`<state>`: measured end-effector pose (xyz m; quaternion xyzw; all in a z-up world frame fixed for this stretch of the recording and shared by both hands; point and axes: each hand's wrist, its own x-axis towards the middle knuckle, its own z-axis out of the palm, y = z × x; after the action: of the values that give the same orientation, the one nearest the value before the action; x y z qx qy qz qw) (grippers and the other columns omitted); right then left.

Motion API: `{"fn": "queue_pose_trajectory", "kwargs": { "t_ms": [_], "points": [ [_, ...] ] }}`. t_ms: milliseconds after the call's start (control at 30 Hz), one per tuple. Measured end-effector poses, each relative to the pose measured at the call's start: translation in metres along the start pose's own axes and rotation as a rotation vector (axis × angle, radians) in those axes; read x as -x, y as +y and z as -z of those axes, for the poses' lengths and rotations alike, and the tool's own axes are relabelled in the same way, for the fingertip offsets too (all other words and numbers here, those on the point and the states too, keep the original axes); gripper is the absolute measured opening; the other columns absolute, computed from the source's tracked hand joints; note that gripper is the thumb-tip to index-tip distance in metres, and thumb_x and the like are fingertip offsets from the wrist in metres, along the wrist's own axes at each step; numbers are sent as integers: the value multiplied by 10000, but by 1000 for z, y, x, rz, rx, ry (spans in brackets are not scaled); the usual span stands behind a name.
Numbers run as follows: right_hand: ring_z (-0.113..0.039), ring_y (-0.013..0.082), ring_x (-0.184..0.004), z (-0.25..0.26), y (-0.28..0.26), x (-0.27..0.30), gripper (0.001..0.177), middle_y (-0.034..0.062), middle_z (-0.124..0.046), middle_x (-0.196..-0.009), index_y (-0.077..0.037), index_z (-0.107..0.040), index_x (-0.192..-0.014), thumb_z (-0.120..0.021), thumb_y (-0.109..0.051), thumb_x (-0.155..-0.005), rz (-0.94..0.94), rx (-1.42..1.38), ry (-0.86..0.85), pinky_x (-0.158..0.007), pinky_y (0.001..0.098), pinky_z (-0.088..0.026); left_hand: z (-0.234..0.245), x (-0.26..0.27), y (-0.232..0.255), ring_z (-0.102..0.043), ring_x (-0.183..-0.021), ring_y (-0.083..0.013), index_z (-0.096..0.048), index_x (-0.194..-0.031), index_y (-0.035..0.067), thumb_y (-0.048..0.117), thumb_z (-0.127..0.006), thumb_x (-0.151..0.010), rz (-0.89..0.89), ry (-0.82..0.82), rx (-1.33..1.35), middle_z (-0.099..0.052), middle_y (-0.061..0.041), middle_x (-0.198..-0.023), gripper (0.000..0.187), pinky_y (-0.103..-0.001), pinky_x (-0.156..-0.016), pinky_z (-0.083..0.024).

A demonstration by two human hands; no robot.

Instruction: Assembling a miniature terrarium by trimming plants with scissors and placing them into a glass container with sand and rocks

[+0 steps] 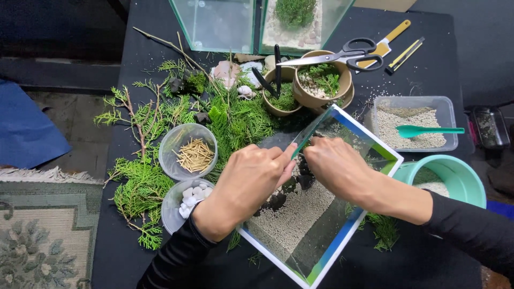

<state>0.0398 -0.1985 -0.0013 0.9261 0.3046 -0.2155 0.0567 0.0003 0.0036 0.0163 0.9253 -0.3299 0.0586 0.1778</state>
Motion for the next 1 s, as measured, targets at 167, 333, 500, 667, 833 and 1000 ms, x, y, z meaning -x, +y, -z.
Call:
{"fn": "queue_pose_trajectory", "kwargs": {
  "t_ms": [167, 333, 500, 667, 833, 1000],
  "points": [
    [-777, 339, -776, -2, 2, -3, 230, 211, -745, -859, -19, -769, -852, -591, 123, -881, 4, -44, -2, -740, 488, -662, -3, 1, -1, -743, -669, -204, -742, -1036, 70, 209, -498, -1066, -11, 37, -2, -756, -76, -765, 282, -338, -689, -566],
    [-775, 331, -759, 2, 0, -3, 219, 216, -744, -854, 1, -771, -868, -596, 132, -881, 12, -59, 8, -730, 473, -667, -5, 2, -1, -740, -668, -197, -740, -1045, 73, 208, -507, -1058, -14, 49, 2, -752, -64, -758, 269, -326, -687, -562],
    [-778, 315, -781, 10, 0, 2, 198, 216, -740, -876, -2, -773, -905, -597, 89, -900, -13, -103, -10, -758, 472, -664, -9, 3, -2, -741, -676, -195, -737, -1068, 69, 205, -509, -1062, -17, 55, -12, -753, -68, -766, 266, -324, -696, -566],
    [-777, 319, -793, 1, 5, 7, 202, 189, -742, -856, -8, -769, -931, -604, 99, -886, 22, -65, 24, -737, 478, -669, -3, 1, -1, -742, -669, -203, -741, -1074, 51, 197, -499, -1068, -12, 26, 24, -753, -82, -758, 283, -334, -696, -566],
    [-770, 300, -774, -5, 1, 2, 223, 179, -739, -835, -3, -765, -929, -582, 123, -908, 24, -16, 8, -748, 438, -671, 0, 0, -1, -742, -665, -200, -743, -1078, 43, 201, -488, -1074, -12, 10, 25, -753, -85, -757, 300, -332, -700, -569],
    [-773, 299, -801, -3, -2, 1, 248, 178, -747, -853, -17, -771, -970, -589, 136, -898, 24, 7, 29, -764, 438, -669, -7, 3, -2, -740, -664, -196, -736, -1087, 53, 197, -499, -1066, -19, 30, 17, -750, -78, -758, 278, -332, -700, -567]
  ]
}}
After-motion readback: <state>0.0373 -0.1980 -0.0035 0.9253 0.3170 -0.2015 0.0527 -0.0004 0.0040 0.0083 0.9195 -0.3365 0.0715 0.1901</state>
